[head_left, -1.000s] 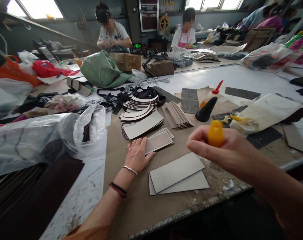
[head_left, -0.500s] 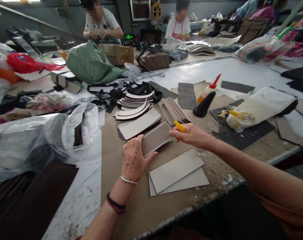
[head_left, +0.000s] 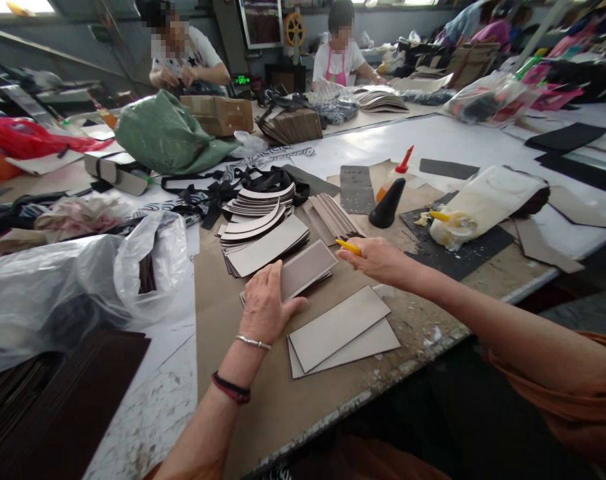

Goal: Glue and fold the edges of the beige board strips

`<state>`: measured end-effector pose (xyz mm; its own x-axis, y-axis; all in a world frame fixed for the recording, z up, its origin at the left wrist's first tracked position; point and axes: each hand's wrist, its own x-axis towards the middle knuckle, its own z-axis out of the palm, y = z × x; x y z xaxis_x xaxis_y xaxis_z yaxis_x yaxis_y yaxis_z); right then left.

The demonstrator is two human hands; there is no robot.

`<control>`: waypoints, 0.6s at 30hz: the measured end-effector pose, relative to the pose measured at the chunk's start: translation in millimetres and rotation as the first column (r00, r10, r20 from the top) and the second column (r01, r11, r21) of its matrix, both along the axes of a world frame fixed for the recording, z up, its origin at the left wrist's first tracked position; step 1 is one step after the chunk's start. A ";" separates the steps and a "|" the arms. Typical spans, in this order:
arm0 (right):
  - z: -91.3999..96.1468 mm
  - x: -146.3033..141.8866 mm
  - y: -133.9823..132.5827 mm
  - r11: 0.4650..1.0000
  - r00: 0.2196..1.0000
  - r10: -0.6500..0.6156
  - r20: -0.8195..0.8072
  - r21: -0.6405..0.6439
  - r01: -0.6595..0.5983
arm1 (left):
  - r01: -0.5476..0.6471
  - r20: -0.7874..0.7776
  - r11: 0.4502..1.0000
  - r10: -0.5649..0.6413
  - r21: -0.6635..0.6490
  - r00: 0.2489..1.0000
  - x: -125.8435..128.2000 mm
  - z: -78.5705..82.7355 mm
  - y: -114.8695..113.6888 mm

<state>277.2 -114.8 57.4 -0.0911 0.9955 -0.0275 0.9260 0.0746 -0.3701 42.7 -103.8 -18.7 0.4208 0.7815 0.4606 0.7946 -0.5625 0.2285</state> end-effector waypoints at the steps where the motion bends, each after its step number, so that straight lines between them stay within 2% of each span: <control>1: 0.7 6.8 -5.6 1.000 0.996 -0.005 0.092 -0.005 0.005 | 0.021 -0.019 1.000 -0.021 -0.006 1.000 -2.0 0.6 -2.5; 3: -0.7 21.4 -21.0 0.998 0.972 -0.006 0.233 -0.054 0.019 | 0.060 -0.042 0.998 -0.060 -0.010 0.997 -8.0 1.9 -15.7; 5: -7.2 34.3 -40.7 0.989 0.961 -0.002 0.275 -0.144 0.044 | 0.126 -0.055 0.991 -0.128 -0.042 0.990 -14.3 1.8 -38.6; 8: -25.2 43.6 -71.6 0.959 0.987 -0.007 0.158 -0.277 0.051 | 0.226 -0.092 0.963 -0.241 -0.150 0.966 -18.9 -5.3 -77.3; 11: -43.9 39.8 -95.8 0.913 0.997 -0.039 0.068 -0.404 0.064 | 0.222 -0.126 0.965 -0.240 -0.141 0.963 -18.7 -20.4 -100.8; 14: -53.8 30.7 -108.2 0.910 0.995 -0.055 0.086 -0.405 0.086 | 0.220 -0.144 0.970 -0.233 -0.099 0.962 -18.3 -32.7 -102.9; 18: -52.7 23.3 -101.5 0.933 0.992 -0.057 0.109 -0.347 0.092 | 0.218 -0.134 0.974 -0.224 -0.057 0.965 -15.7 -33.6 -86.9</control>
<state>300.5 -216.3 4.7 0.0037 0.9247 -0.3808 0.9562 -0.1147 -0.2694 27.0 -190.7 -52.3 0.6429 0.6789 0.3547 0.6769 -0.7202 0.1516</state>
